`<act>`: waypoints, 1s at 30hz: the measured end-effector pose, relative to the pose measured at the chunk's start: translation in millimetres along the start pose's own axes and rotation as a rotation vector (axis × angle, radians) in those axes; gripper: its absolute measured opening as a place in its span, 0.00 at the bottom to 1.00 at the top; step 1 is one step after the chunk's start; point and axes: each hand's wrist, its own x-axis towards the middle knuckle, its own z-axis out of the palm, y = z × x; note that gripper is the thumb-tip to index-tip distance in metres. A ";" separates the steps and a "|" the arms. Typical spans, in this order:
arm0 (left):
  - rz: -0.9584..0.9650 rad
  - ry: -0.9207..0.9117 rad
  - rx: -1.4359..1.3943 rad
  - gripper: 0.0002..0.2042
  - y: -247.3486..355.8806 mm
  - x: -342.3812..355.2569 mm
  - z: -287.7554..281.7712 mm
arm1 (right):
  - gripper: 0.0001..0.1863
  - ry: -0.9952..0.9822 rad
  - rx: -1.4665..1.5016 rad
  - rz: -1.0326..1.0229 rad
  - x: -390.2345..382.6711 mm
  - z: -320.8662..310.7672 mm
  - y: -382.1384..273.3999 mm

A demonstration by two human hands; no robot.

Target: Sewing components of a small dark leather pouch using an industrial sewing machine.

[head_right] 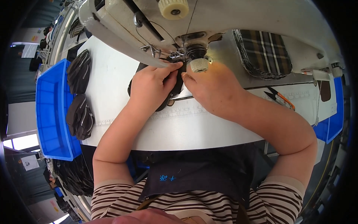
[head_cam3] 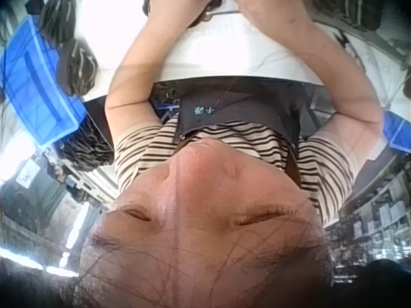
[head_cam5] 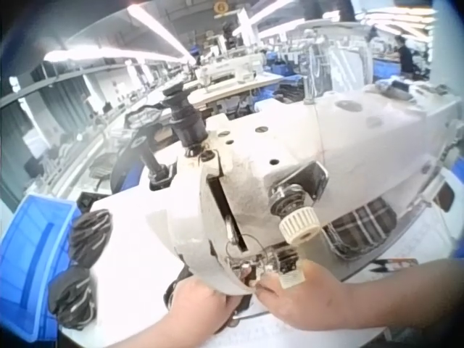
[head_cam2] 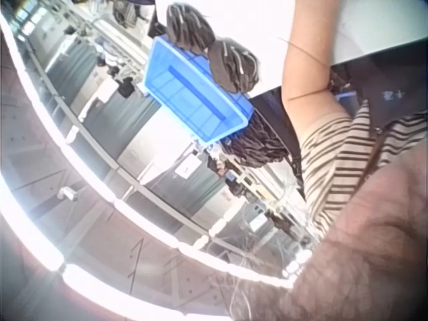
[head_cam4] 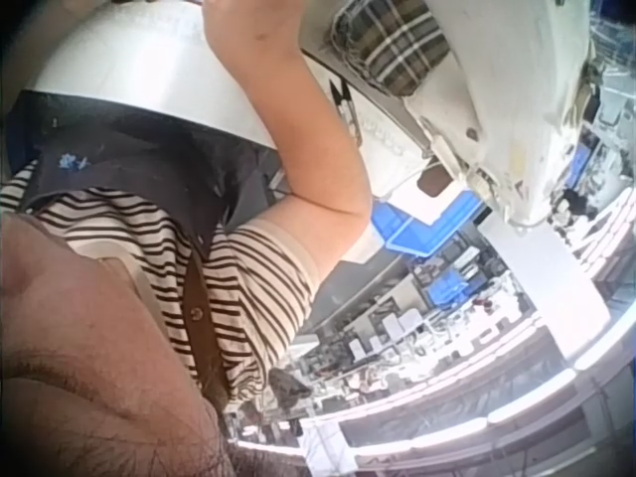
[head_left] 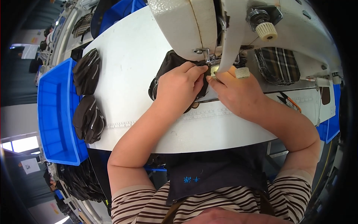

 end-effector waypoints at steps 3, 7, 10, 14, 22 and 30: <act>-0.029 0.009 -0.014 0.10 3.8 0.2 -0.4 | 0.18 0.061 0.009 -0.006 -0.2 2.1 1.4; -0.072 0.007 -0.073 0.10 10.0 -0.5 -3.7 | 0.17 0.026 -0.001 -0.011 -2.6 0.2 1.5; -0.096 0.000 -0.091 0.10 9.7 -0.7 -3.7 | 0.16 0.033 -0.001 -0.017 0.0 -2.6 1.3; -0.129 -0.024 -0.116 0.10 8.7 0.9 -5.3 | 0.17 0.049 -0.011 -0.029 -1.7 1.8 5.1; -0.168 -0.098 -0.173 0.16 2.5 1.1 -10.1 | 0.18 0.079 0.062 0.028 0.8 2.3 7.2; -0.016 -0.403 -0.296 0.37 0.9 -12.2 -53.8 | 0.17 0.061 0.063 0.070 -2.3 1.5 9.7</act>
